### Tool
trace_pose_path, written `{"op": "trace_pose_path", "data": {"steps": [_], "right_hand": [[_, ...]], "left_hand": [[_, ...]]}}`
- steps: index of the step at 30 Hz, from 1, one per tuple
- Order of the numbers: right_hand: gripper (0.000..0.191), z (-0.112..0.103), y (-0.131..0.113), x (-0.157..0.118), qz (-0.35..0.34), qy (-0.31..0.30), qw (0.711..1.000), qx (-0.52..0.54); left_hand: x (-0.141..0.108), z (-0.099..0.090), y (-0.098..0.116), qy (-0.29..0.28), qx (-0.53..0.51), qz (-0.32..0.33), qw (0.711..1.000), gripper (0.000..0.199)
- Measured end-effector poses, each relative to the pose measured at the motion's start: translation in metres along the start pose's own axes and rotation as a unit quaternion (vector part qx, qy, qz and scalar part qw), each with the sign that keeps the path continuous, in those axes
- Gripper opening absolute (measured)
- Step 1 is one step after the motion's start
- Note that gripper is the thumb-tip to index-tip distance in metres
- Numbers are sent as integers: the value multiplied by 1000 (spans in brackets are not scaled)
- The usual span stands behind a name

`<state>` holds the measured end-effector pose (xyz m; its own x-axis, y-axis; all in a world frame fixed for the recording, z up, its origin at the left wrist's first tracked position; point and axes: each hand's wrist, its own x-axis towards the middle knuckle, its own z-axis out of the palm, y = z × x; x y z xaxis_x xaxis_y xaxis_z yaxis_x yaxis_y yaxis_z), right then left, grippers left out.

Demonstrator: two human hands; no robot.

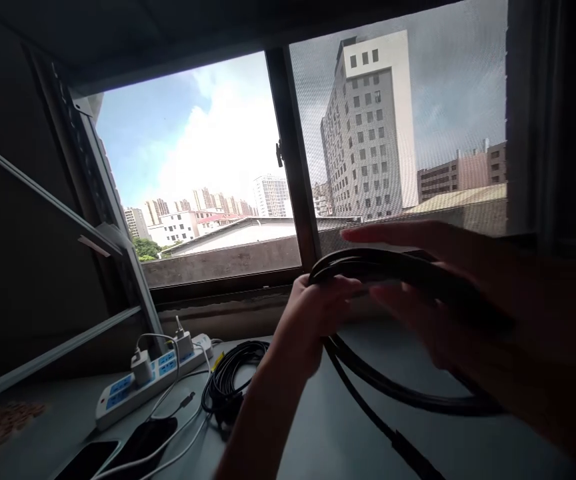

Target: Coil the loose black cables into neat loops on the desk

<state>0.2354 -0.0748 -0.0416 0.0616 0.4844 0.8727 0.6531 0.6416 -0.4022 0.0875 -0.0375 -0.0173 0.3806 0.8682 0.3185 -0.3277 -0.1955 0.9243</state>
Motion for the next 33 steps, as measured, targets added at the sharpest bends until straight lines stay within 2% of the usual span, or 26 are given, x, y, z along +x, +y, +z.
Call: {"op": "trace_pose_path", "data": {"steps": [2,5,9,12,15,20,23,26,30,33], "right_hand": [[33,1,-15,19,-46,-48,998,8],[22,19,-16,41,-17,-73,994,80],[20,50,-3,48,41,-88,987,124],[13,60,-4,45,53,-58,991,105],[13,57,-11,43,46,6,997,63],[20,38,-16,40,32,87,996,14],[30,30,-15,41,24,100,995,-5],[31,32,-13,42,34,61,997,21],[22,44,-13,43,84,-24,993,79],[27,51,-15,42,79,-39,995,56]], "left_hand": [[0,-13,9,0,20,-7,1000,38],[-6,-25,21,26,44,8,999,41],[-11,-34,28,56,74,45,995,42],[-11,-36,28,79,83,64,991,42],[-11,-31,27,84,68,65,992,41],[-17,-18,24,-1,38,37,999,31],[-23,-14,23,-69,36,3,997,31],[-29,-14,24,-107,38,-22,993,38],[-32,-17,29,-27,34,47,998,43],[-31,-21,34,1,21,66,998,47]]}}
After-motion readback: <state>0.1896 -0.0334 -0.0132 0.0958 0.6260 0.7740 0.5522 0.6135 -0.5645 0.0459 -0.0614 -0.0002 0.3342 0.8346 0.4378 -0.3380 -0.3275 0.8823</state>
